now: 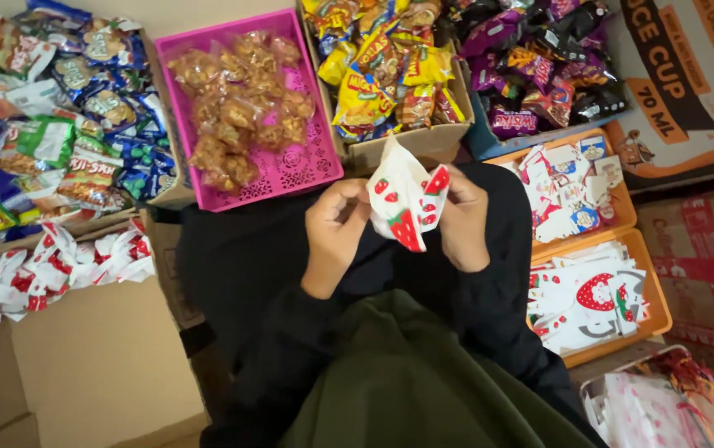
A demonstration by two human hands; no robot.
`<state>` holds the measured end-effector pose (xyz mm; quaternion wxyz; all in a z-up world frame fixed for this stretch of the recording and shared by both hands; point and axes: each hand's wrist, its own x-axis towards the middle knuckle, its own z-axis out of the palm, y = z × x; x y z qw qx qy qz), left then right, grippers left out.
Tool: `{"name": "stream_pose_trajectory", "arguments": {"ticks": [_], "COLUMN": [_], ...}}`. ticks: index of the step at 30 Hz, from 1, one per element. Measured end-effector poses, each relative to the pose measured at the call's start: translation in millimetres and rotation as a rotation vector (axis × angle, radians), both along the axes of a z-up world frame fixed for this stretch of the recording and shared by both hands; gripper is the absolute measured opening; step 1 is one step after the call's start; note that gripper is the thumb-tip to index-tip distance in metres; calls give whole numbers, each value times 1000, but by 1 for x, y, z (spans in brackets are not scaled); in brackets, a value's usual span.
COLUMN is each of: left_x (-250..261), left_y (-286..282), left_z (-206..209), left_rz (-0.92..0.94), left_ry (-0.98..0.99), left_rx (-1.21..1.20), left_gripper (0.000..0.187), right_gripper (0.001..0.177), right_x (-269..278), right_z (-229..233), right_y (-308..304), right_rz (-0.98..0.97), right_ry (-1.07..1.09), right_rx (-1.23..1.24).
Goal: The person sits on the floor and packs small snack packets into white gift bags with strawberry and penguin designs. They open each bag, place a few snack items inside, then fold and tie the bag tops with ribbons before placing the finished bags into a cardboard box.
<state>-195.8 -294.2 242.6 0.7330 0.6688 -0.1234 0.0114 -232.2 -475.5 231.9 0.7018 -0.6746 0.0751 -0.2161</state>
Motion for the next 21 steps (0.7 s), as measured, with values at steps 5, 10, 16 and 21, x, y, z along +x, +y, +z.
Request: {"name": "stream_pose_trajectory", "arguments": {"ticks": [5, 10, 16, 21], "left_x": [6, 15, 6, 3], "left_y": [23, 40, 69, 107], "left_z": [24, 87, -2, 8], "left_rz": [-178, -227, -221, -251], "left_ry": [-323, -253, -164, -266], "left_rx": [-15, -38, 69, 330], "left_gripper": [33, 11, 65, 65], "right_gripper": [14, 17, 12, 9], "right_x": [9, 18, 33, 48], "right_z": [24, 30, 19, -19], "right_y": [20, 37, 49, 61], "right_rz": [-4, -69, 179, 212], "right_ry": [-213, -382, -212, 15], "right_rx": [-427, -747, -592, -531]}}
